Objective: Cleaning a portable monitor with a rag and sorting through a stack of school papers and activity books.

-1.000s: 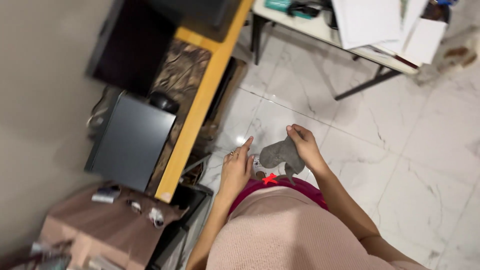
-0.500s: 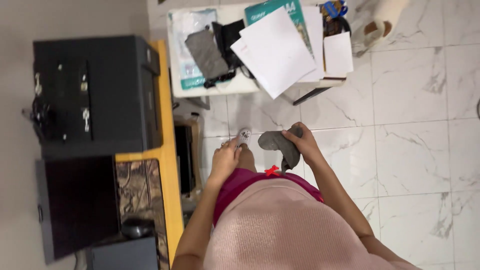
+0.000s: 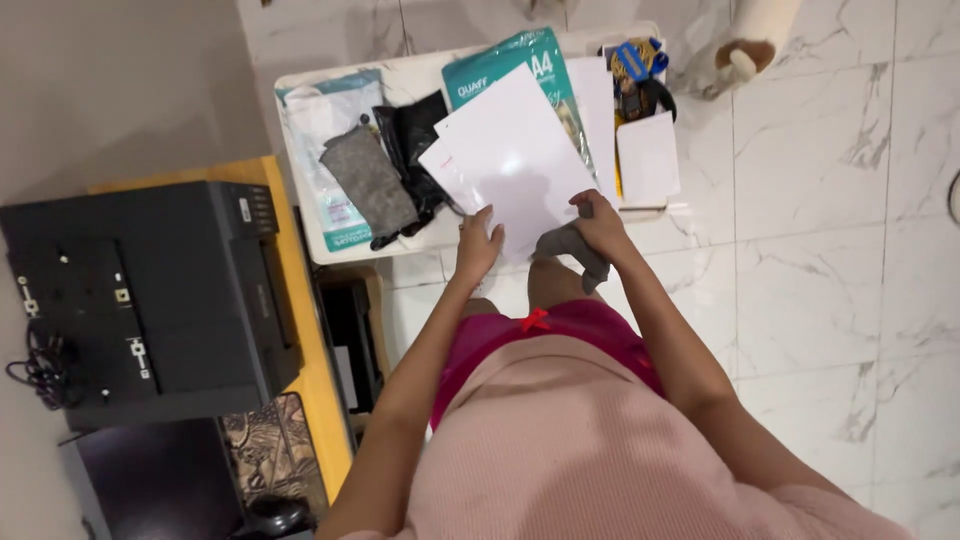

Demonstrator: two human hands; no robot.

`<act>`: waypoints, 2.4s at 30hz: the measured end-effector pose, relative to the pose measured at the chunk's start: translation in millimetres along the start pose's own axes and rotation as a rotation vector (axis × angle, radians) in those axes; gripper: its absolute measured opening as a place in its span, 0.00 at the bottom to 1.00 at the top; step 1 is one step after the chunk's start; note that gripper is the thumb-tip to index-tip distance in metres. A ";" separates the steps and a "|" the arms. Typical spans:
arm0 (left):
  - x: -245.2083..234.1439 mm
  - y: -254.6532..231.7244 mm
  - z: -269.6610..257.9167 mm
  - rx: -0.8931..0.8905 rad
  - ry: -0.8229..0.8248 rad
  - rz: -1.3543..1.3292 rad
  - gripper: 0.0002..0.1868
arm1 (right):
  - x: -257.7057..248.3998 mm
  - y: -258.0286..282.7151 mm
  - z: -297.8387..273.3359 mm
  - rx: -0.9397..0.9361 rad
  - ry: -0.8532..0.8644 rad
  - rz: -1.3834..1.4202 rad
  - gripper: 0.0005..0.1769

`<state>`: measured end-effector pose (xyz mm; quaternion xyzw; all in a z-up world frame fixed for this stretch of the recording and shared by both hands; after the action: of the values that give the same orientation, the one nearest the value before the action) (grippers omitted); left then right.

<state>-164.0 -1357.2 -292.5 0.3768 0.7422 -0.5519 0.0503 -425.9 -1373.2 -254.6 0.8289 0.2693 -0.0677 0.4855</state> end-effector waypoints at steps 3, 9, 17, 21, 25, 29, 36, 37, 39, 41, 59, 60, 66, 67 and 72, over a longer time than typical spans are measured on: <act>4.9 13.4 41.9 -0.119 -0.080 -0.069 0.30 | -19.4 -5.2 53.2 0.062 0.048 -0.140 0.26; 11.4 25.1 48.9 -0.468 -0.205 -0.114 0.44 | -21.9 -25.4 105.7 0.206 0.123 -0.444 0.38; -15.1 8.1 40.2 -0.647 -0.358 -0.146 0.36 | -20.0 -6.1 110.0 0.337 0.248 -0.583 0.54; -22.3 5.6 33.4 -0.613 -0.417 -0.271 0.32 | -31.4 -10.2 109.7 0.326 0.275 -0.527 0.46; 5.3 28.3 40.7 -0.590 -0.316 -0.313 0.22 | -41.6 -7.0 120.0 0.151 0.215 -0.588 0.31; -0.8 21.9 37.8 -0.252 -0.554 -0.276 0.25 | -60.7 6.6 112.6 0.191 0.180 -0.483 0.25; 5.4 37.2 39.7 -0.561 -0.382 -0.521 0.19 | -78.5 31.7 111.2 -0.066 0.037 -0.338 0.18; 8.0 43.1 40.5 -0.568 -0.383 -0.484 0.21 | -83.7 37.8 108.6 -0.063 0.004 -0.263 0.16; 11.5 51.4 42.7 -0.575 -0.389 -0.448 0.23 | -87.8 59.6 102.4 -0.064 -0.026 -0.190 0.14; 12.8 55.9 48.9 -0.542 -0.368 -0.460 0.24 | -95.5 101.4 90.3 -0.261 -0.133 0.067 0.12; 29.0 32.2 48.2 -0.377 -0.305 -0.739 0.29 | 28.0 88.8 193.5 -0.432 -0.070 -0.630 0.27; 33.8 38.3 50.8 -0.378 -0.310 -0.742 0.29 | 37.6 86.0 180.1 -0.436 -0.066 -0.633 0.27; 63.3 83.5 55.2 -0.350 -0.409 -0.769 0.36 | 73.6 83.6 78.8 -0.703 0.480 -0.656 0.29; 54.7 67.2 52.8 -0.283 -0.416 -0.787 0.36 | 55.8 78.5 71.2 -0.709 0.442 -0.615 0.28; 34.3 41.2 54.5 -0.350 -0.394 -0.861 0.29 | -30.7 46.9 101.0 -0.540 0.083 -0.540 0.22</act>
<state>-181.6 -1382.2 -362.5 -0.0890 0.8880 -0.4507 0.0198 -412.7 -1487.8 -259.5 0.5724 0.5054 -0.0862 0.6399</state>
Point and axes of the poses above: each hand's wrist, its own z-axis towards the middle knuckle, its own x-axis out of the palm, y = z × x, the point moved 9 cm from there along z, towards the middle knuckle, and after that the axes turned 14 degrees about y, right-handed, at the moved point
